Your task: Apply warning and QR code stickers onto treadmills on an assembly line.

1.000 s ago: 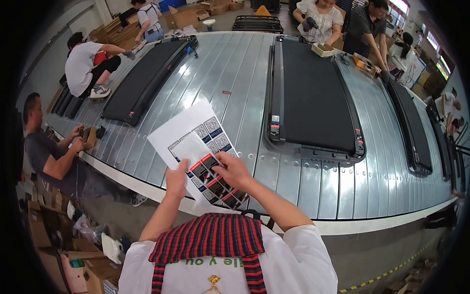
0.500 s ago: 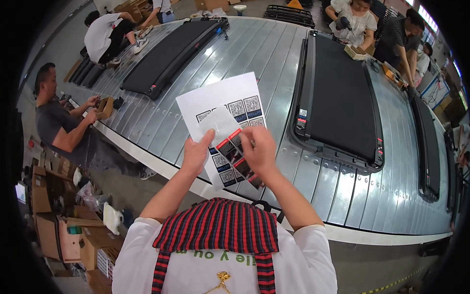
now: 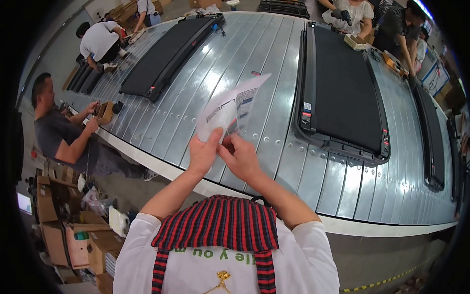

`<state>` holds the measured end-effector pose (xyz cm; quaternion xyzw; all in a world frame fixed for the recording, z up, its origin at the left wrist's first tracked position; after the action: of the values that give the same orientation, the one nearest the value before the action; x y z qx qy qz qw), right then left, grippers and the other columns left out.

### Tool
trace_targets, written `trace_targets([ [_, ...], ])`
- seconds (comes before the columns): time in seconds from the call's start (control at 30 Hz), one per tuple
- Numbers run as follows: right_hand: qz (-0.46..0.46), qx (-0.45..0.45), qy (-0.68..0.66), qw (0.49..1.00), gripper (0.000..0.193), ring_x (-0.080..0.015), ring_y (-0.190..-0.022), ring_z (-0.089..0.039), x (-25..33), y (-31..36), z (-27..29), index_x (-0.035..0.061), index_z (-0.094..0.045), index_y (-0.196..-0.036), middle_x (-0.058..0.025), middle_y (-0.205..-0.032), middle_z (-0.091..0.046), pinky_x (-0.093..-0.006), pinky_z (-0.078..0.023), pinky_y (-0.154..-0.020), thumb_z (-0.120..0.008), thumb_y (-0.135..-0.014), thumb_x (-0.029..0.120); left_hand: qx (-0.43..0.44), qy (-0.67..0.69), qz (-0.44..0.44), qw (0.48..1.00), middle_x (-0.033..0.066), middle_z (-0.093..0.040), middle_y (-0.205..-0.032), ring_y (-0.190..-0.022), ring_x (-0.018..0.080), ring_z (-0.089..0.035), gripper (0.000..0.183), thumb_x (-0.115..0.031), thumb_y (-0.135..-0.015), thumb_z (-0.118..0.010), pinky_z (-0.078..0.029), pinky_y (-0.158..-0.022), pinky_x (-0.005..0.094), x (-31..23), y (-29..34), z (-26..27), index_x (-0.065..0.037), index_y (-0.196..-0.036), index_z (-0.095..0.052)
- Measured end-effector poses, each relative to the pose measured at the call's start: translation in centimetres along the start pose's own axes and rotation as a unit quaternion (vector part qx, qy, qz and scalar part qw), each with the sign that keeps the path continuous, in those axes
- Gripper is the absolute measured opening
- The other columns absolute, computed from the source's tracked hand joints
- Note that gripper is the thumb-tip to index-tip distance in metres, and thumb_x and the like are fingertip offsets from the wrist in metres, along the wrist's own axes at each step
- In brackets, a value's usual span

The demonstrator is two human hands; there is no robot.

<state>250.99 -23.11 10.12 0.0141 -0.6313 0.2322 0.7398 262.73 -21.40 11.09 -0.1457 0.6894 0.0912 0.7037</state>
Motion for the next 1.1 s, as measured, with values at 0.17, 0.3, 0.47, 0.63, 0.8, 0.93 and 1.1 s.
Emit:
trace_targets([
  [0.17,-0.042,0.021,-0.001,0.999,0.017,-0.0116,-0.06,-0.055,-1.3,-0.2,-0.3,-0.0043,-0.055,-0.085,-0.0094,-0.07,-0.061,-0.0244,-0.044,-0.055,-0.055,-0.08,0.011,0.042,-0.028,-0.011,0.999,0.0026,-0.056,-0.07,-0.065,0.0077,-0.047,0.034,-0.032,-0.082,-0.058,-0.041,-0.057,0.0234,1.1,-0.4,0.2,0.001,-0.087,-0.057],
  [0.3,-0.027,0.055,0.014,0.998,0.016,-0.0114,-0.06,-0.054,-0.4,-0.6,-0.1,-0.0043,-0.054,-0.083,-0.0086,-0.068,-0.059,-0.0245,-0.043,-0.055,-0.052,-0.081,0.012,0.056,-0.038,-0.032,0.997,0.0041,-0.056,-0.069,-0.065,0.0077,-0.046,0.036,-0.034,-0.084,-0.054,-0.04,-0.057,0.0234,1.4,-0.6,0.6,0.003,-0.088,-0.056],
  [0.47,-0.017,0.111,0.035,0.993,0.016,-0.0112,-0.06,-0.052,-1.0,-1.4,-0.2,-0.0033,-0.05,-0.077,-0.0067,-0.065,-0.056,-0.026,-0.043,-0.055,-0.051,-0.082,0.012,0.059,-0.082,-0.066,0.993,0.006,-0.056,-0.07,-0.065,0.0105,-0.048,0.038,-0.034,-0.086,-0.051,-0.042,-0.058,0.0265,1.7,-0.9,1.3,0.004,-0.09,-0.055],
  [0.63,-0.036,0.134,0.029,0.99,0.014,-0.0125,-0.061,-0.053,-0.1,-1.5,-0.3,-0.0029,-0.052,-0.079,-0.0081,-0.066,-0.056,-0.0267,-0.043,-0.057,-0.051,-0.082,0.011,0.047,-0.06,-0.087,0.993,0.0081,-0.057,-0.071,-0.066,0.0114,-0.049,0.036,-0.031,-0.087,-0.049,-0.042,-0.059,0.0292,1.5,-0.9,1.6,0.004,-0.091,-0.055],
  [0.8,0.016,0.122,0.006,0.992,0.016,-0.0203,-0.061,-0.054,-1.4,-1.6,-1.6,-0.002,-0.053,-0.079,-0.0114,-0.066,-0.056,-0.031,-0.043,-0.057,-0.051,-0.081,0.014,0.075,-0.142,0.055,0.985,0.0058,-0.058,-0.07,-0.067,0.0097,-0.05,0.031,-0.025,-0.087,-0.046,-0.04,-0.056,0.0302,1.9,-0.5,3.4,0.004,-0.088,-0.056],
  [0.93,0.003,0.153,0.005,0.988,0.018,-0.0252,-0.061,-0.056,-1.4,-1.8,-1.6,-0.0013,-0.053,-0.077,-0.0136,-0.065,-0.056,-0.0339,-0.043,-0.056,-0.051,-0.079,0.016,0.066,-0.108,-0.001,0.992,0.0054,-0.059,-0.08,-0.074,0.0101,-0.051,0.034,-0.027,-0.088,-0.047,-0.042,-0.063,0.0273,2.0,-0.2,3.6,0.005,-0.094,-0.056],
  [1.1,-0.037,0.193,-0.079,0.977,0.018,-0.0134,-0.061,-0.053,-1.6,-1.8,-1.5,-0.0008,-0.053,-0.079,-0.006,-0.066,-0.056,-0.0274,-0.044,-0.059,-0.049,-0.084,0.016,0.07,-0.084,0.003,0.994,0.0065,-0.058,-0.091,-0.083,0.0116,-0.051,0.036,-0.027,-0.087,-0.049,-0.041,-0.072,0.0251,1.7,-0.5,3.9,0.005,-0.101,-0.055],
])
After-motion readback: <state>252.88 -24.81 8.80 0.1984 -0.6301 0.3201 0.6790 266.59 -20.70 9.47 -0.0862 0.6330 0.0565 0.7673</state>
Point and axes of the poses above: each hand's wrist, its own y-axis away from the middle knuckle, its own z-axis out of the back of the hand, x = y × z, the point moved 3 cm from there along -y, towards the middle knuckle
